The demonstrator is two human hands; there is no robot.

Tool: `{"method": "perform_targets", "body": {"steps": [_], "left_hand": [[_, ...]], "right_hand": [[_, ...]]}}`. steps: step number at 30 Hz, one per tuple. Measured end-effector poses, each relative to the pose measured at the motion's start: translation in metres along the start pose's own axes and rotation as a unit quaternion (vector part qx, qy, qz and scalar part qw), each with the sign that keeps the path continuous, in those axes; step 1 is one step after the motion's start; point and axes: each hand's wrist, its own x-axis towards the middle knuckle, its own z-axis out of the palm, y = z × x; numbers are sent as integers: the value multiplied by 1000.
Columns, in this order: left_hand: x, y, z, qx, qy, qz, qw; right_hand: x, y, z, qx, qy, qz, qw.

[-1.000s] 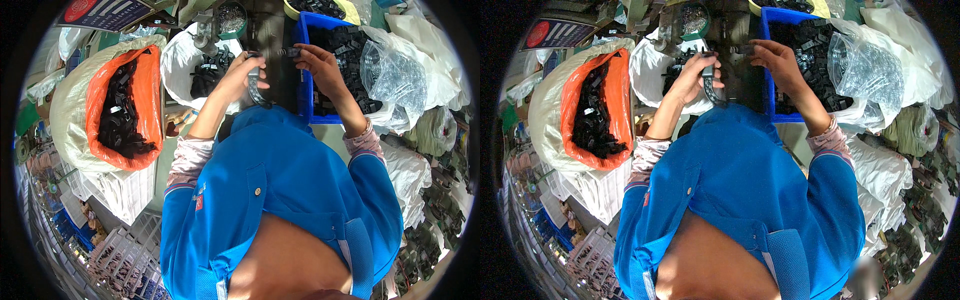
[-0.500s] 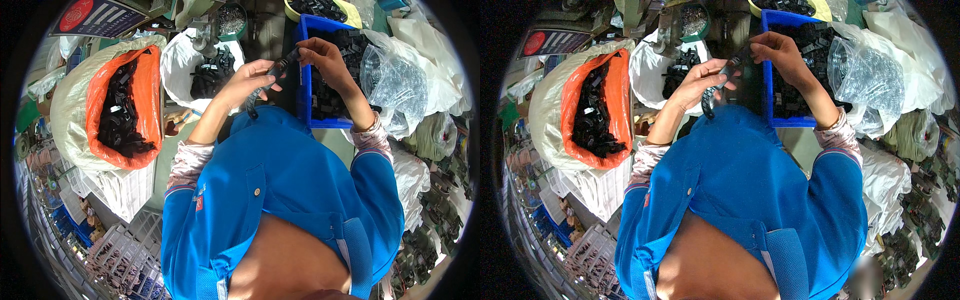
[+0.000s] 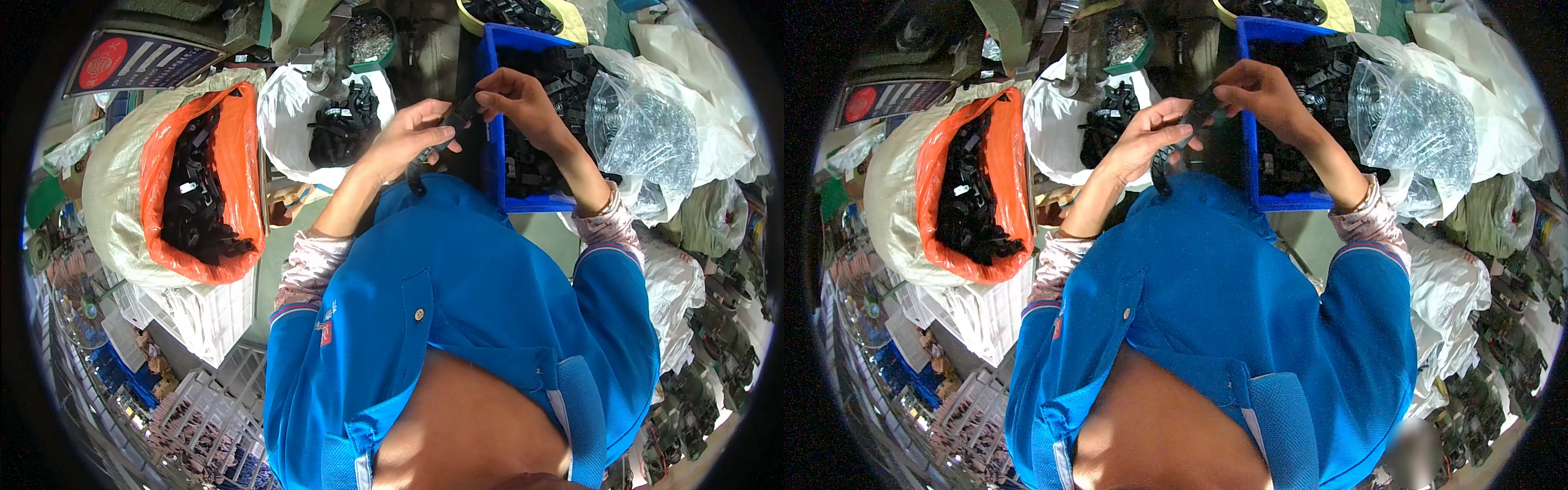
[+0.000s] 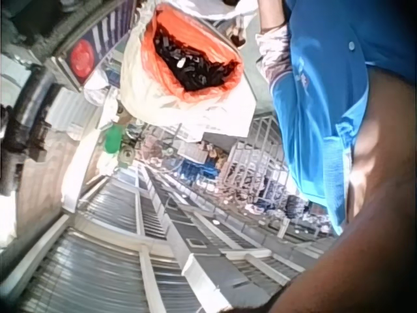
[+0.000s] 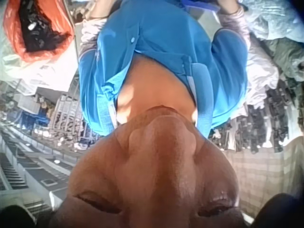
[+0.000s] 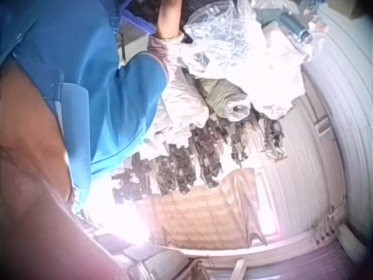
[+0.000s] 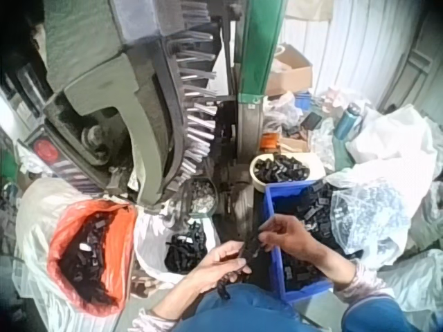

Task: The person repeatedly picks small black plastic components from a blue bin, attaches a smaller piece to each, and places the assembled units into a white sack. The process continues throughout the clip with consistent hand movements and no visible tools.

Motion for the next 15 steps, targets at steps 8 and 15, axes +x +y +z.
{"method": "perform_targets", "body": {"steps": [8,15], "left_hand": [[16,-3,12,16,72,45,996],[21,5,14,93,154,108,978]], "right_hand": [[-5,11,12,15,12,6,1000],[-3,3,6,62,14,-31,997]]}}
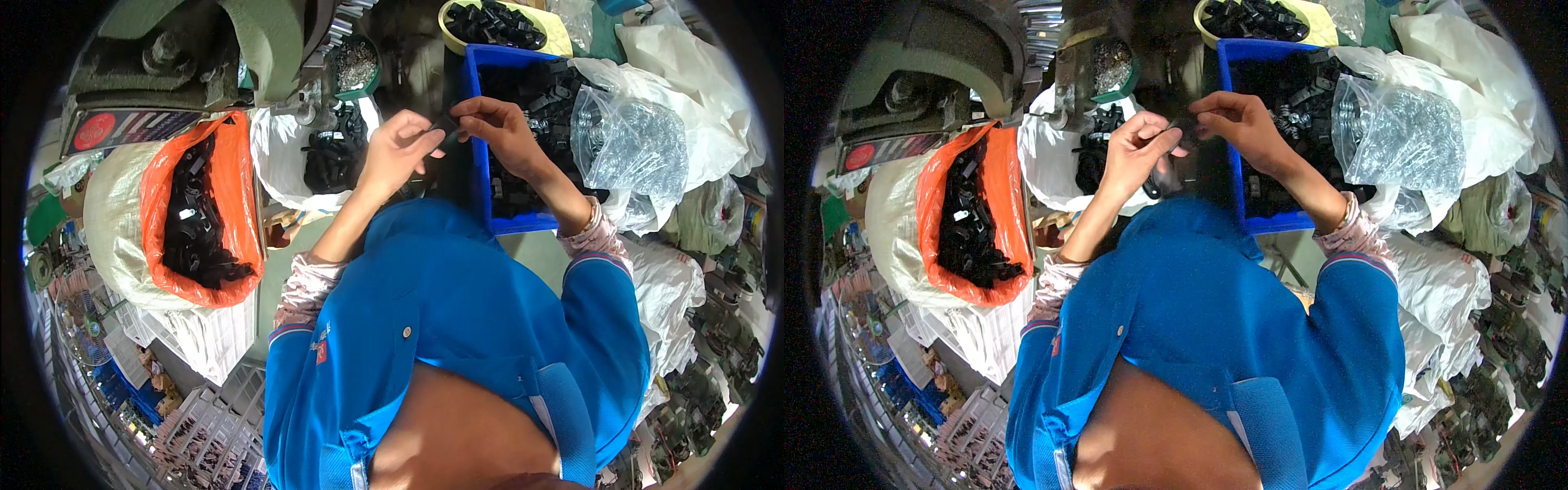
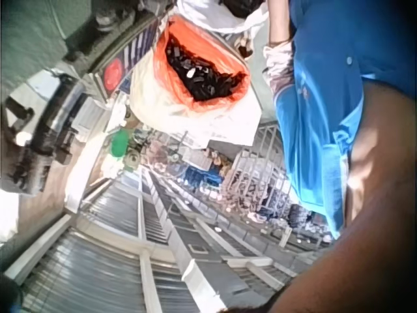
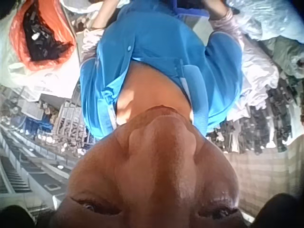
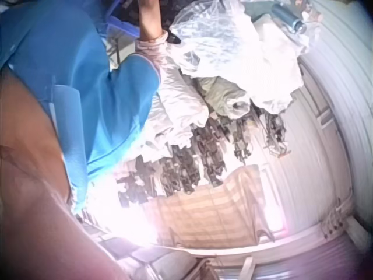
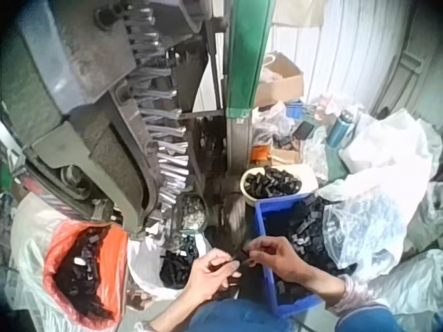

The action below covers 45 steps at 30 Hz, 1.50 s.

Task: The person repeatedly picks small black plastic components from a blue bin, attaches a smaller piece to each, and places the assembled units into a white sack. The process continues throughout the clip with consistent hand movements and no visible tools.

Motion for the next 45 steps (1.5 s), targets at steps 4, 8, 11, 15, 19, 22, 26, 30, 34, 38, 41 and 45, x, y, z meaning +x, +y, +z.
{"method": "perform_targets", "body": {"steps": [4,8,11,15,19,22,26,30,34,38,41,45], "left_hand": [[0,-8,-5,-17,24,1,1000],[-3,-6,0,-7,49,-14,999],[-7,-7,1,17,56,-6,998],[-16,-8,-10,35,65,22,997],[-23,-10,-31,-53,77,58,994],[-20,-14,-37,-90,83,101,987],[-20,3,-43,-46,54,108,992],[-22,8,-52,26,99,138,985],[-25,6,-71,31,122,140,982],[-33,6,-87,21,132,155,979],[-35,6,-99,56,124,185,973],[-35,3,-114,86,137,207,965]], "right_hand": [[33,-14,-29,-103,-81,13,991],[116,10,-122,-436,200,-150,865],[158,22,-142,-557,187,-44,808],[180,40,-148,-664,152,17,732],[163,7,-158,-242,85,60,965],[129,-37,-117,-88,32,57,994],[89,-49,-52,-60,9,20,998],[67,-36,3,69,49,26,996],[56,-34,45,44,-5,5,999],[53,-38,73,-45,-32,-37,998],[61,-33,83,-62,-43,-56,996],[68,-29,94,-114,-22,-77,990]]}}
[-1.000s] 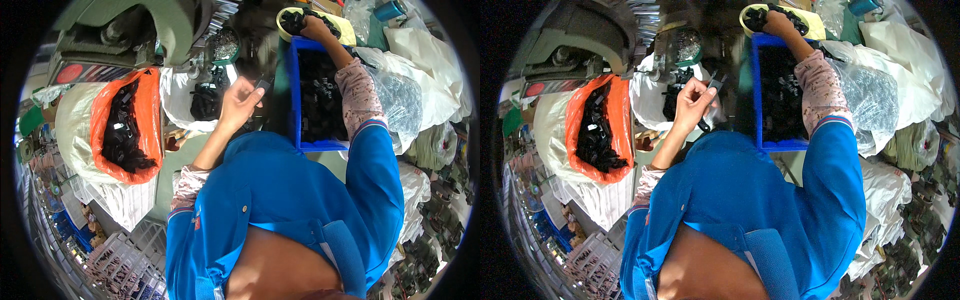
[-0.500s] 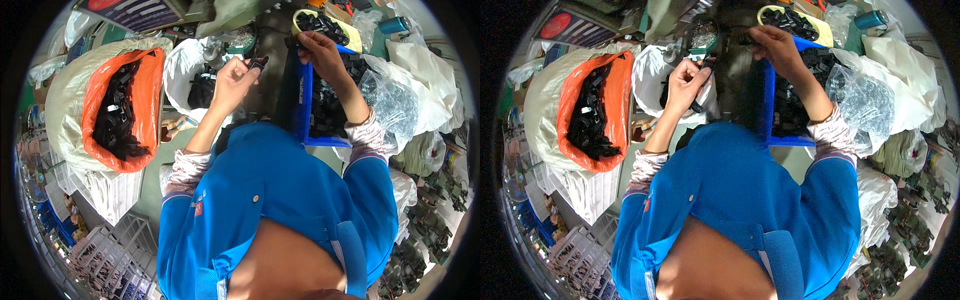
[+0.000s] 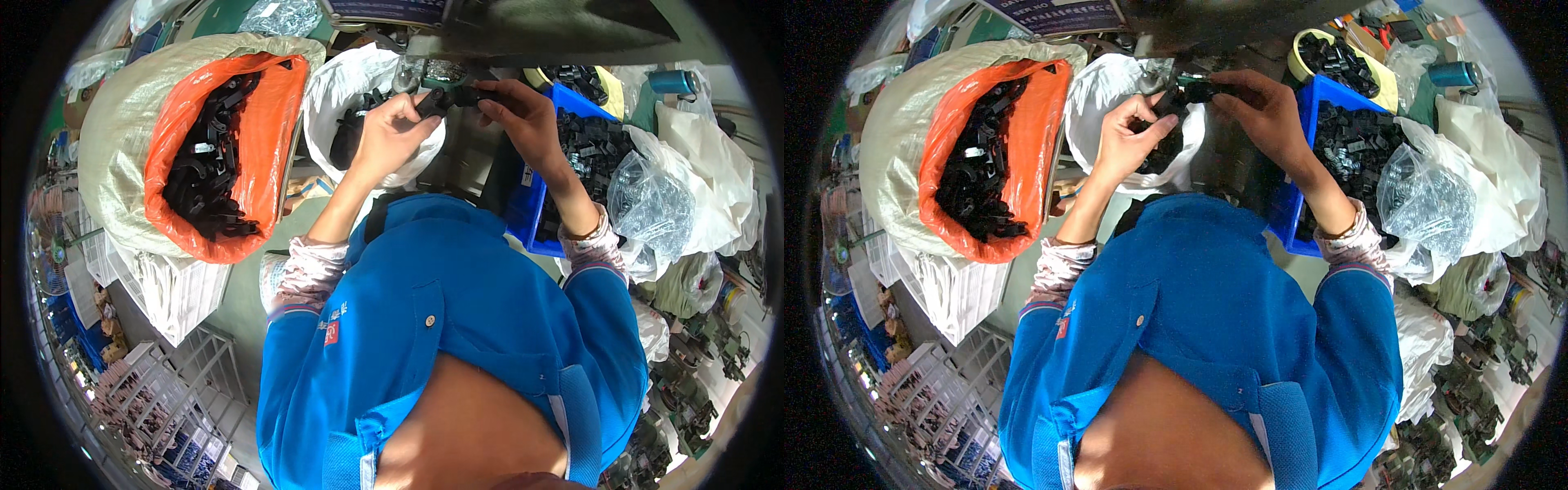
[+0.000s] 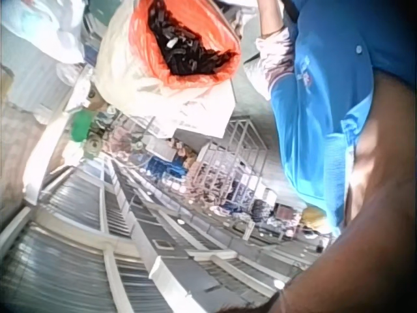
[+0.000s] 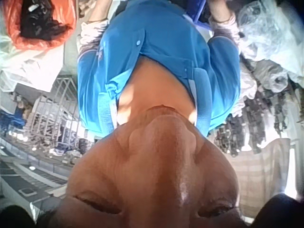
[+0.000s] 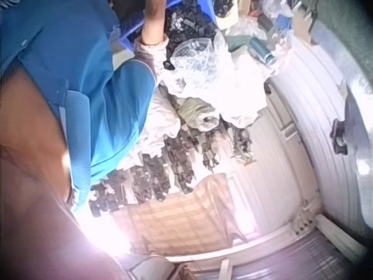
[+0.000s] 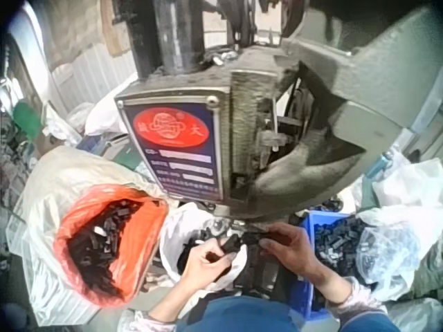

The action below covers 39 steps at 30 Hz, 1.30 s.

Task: The person repeatedly picks small black plastic components from a blue bin, attaches a smaller piece to each, and places the assembled units into a white sack. The process continues throughout the clip with consistent hand movements and no visible tools.

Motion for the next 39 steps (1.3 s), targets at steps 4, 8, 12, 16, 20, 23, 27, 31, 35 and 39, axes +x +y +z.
{"method": "perform_targets", "body": {"steps": [4,8,12,16,20,23,27,31,35,39], "left_hand": [[0,0,-9,1,1,2,1000],[0,-2,-16,39,-11,25,999],[-1,6,-25,78,-26,10,997],[0,19,-32,111,-30,34,993],[4,19,-41,178,-53,81,979],[8,27,-47,205,-71,91,972],[16,28,-59,245,-97,160,951],[24,32,-67,329,-139,226,906],[34,38,-79,351,-161,255,887],[49,49,-86,395,-195,269,856]], "right_hand": [[2,3,7,47,3,-14,999],[2,7,15,27,18,-30,999],[1,-2,25,-101,25,-68,992],[2,-12,34,-197,33,-67,977],[7,-10,38,-284,43,-141,947],[8,-14,48,-319,44,-142,936],[13,-14,53,-314,35,-142,938],[20,0,61,-290,46,-207,933],[28,2,69,-288,62,-227,928],[36,5,71,-314,103,-279,901]]}}
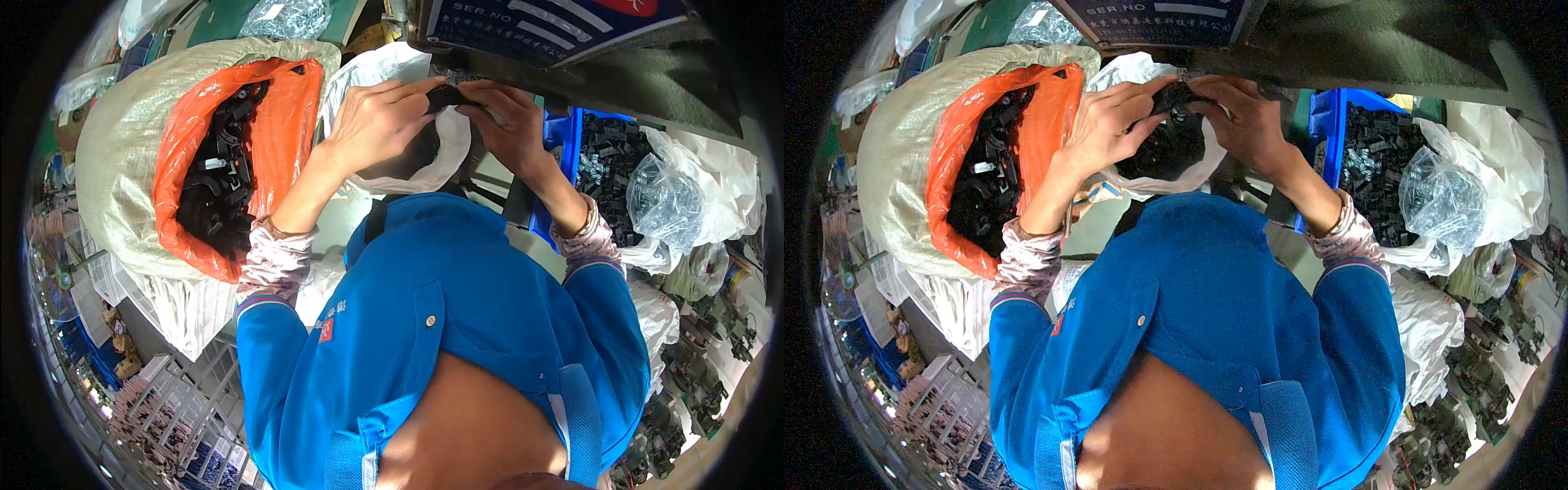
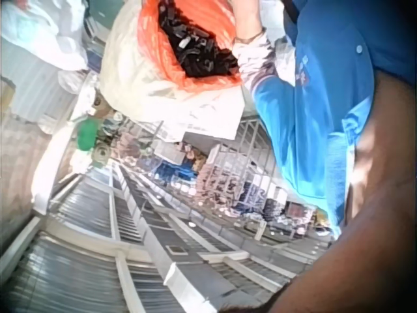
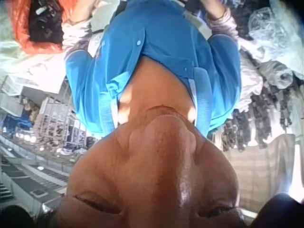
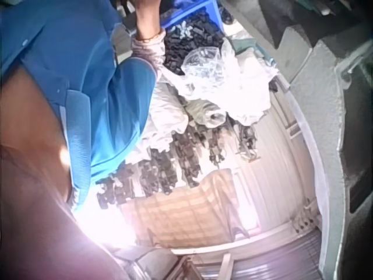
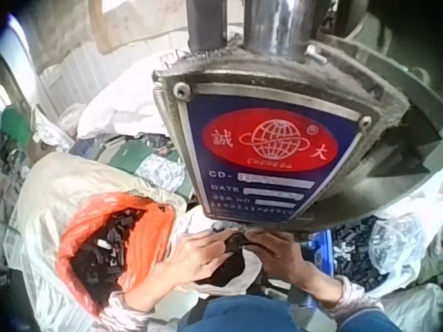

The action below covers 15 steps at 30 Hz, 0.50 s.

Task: The person repeatedly picks small black plastic components from a blue bin, attaches a smaller piece to each, and places the assembled units into a white sack. The process continues throughout the clip with consistent hand movements and no visible tools.

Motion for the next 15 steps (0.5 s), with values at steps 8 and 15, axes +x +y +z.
{"method": "perform_targets", "body": {"steps": [8,15], "left_hand": [[13,-25,4,-30,16,23,999],[17,-28,11,-78,-121,-123,982]], "right_hand": [[9,9,2,-59,-6,-18,998],[-6,32,16,131,-43,222,965]]}}
